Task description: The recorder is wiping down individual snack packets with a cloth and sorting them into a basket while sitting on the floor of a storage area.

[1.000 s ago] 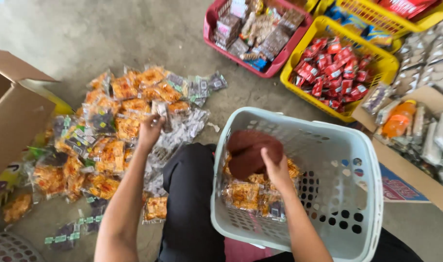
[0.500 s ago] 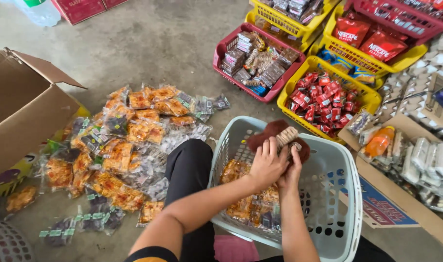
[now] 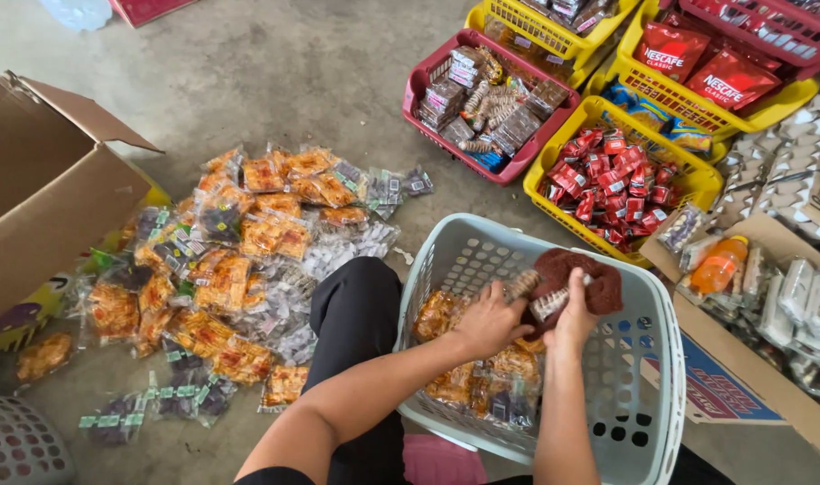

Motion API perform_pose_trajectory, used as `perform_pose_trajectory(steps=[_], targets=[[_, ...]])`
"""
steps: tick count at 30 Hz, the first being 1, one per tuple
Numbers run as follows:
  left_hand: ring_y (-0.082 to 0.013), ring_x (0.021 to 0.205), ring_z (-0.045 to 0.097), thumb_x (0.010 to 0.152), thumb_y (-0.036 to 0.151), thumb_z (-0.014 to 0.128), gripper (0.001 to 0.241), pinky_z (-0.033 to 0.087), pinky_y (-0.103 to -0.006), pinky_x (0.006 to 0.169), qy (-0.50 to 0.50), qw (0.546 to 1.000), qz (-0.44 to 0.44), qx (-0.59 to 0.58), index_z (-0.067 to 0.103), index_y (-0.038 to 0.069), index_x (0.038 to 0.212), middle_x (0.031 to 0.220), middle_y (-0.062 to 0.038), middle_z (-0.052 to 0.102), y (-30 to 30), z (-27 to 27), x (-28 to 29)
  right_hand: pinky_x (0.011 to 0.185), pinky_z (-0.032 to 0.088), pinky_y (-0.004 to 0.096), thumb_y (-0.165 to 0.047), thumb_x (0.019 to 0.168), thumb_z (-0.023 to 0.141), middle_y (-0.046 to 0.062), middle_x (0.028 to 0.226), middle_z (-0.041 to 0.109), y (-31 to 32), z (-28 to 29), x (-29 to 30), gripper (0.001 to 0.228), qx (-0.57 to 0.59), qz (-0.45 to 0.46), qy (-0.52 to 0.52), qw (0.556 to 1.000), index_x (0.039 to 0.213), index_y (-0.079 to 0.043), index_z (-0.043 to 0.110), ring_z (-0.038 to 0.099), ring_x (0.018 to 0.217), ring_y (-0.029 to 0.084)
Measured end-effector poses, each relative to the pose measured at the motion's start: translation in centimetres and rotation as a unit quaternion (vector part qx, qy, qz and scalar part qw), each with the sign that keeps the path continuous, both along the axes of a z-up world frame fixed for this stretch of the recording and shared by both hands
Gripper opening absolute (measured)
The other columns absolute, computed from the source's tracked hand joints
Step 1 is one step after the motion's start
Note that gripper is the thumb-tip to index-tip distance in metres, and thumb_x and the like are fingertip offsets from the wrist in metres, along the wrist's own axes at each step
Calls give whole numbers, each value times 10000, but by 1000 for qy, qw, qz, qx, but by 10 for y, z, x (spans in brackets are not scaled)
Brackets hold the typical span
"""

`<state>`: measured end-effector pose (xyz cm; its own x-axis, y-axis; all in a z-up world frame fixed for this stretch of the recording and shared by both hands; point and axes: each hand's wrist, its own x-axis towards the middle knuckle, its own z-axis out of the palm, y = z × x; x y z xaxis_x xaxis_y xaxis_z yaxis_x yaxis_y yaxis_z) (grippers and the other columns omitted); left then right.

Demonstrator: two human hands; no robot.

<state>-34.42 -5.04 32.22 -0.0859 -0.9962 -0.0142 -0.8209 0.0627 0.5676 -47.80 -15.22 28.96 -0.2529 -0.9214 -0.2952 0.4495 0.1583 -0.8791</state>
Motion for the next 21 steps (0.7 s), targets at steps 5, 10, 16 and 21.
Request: perform_pose_trajectory(steps=[5, 10, 16, 21], targets=[[-505, 1235, 495, 951, 554, 620, 633, 469, -581, 1037, 135, 990, 4, 50, 621, 55, 1340, 1254, -314, 531, -5, 7, 0, 844, 601, 341, -560, 917, 718, 45, 1269, 657, 1, 2, -8, 701, -94, 28, 26, 995, 1392, -81, 529, 679, 1063, 176], [-385, 1187, 570, 949, 606, 546, 743, 354, -547, 1144, 248, 966, 48, 54, 548, 57, 1449, 1004, -222, 762, -21, -17, 3, 812, 594, 420, -721, 925, 521, 90, 1179, 677, -2, 1, -11, 784, -113, 111, -100, 982, 1371, -79, 566, 671, 1032, 251], [-334, 1065, 621, 966, 606, 510, 717, 514, -510, 955, 248, 963, 52, 88, 618, 56, 1412, 1025, -196, 676, -18, 1, 21, 1097, 500, 448, -288, 932, 662, 81, 1331, 655, -7, -2, -43, 524, -86, 200, -249, 944, 1389, -53, 559, 626, 1235, 274], [-342, 1083, 614, 966, 598, 601, 699, 512, -502, 967, 220, 975, 30, 26, 620, 57, 1408, 1151, -231, 600, -11, -4, 14, 1082, 491, 454, -118, 897, 745, 85, 1336, 637, -3, 10, -53, 544, -141, 184, -142, 962, 1402, -65, 551, 618, 1223, 263]])
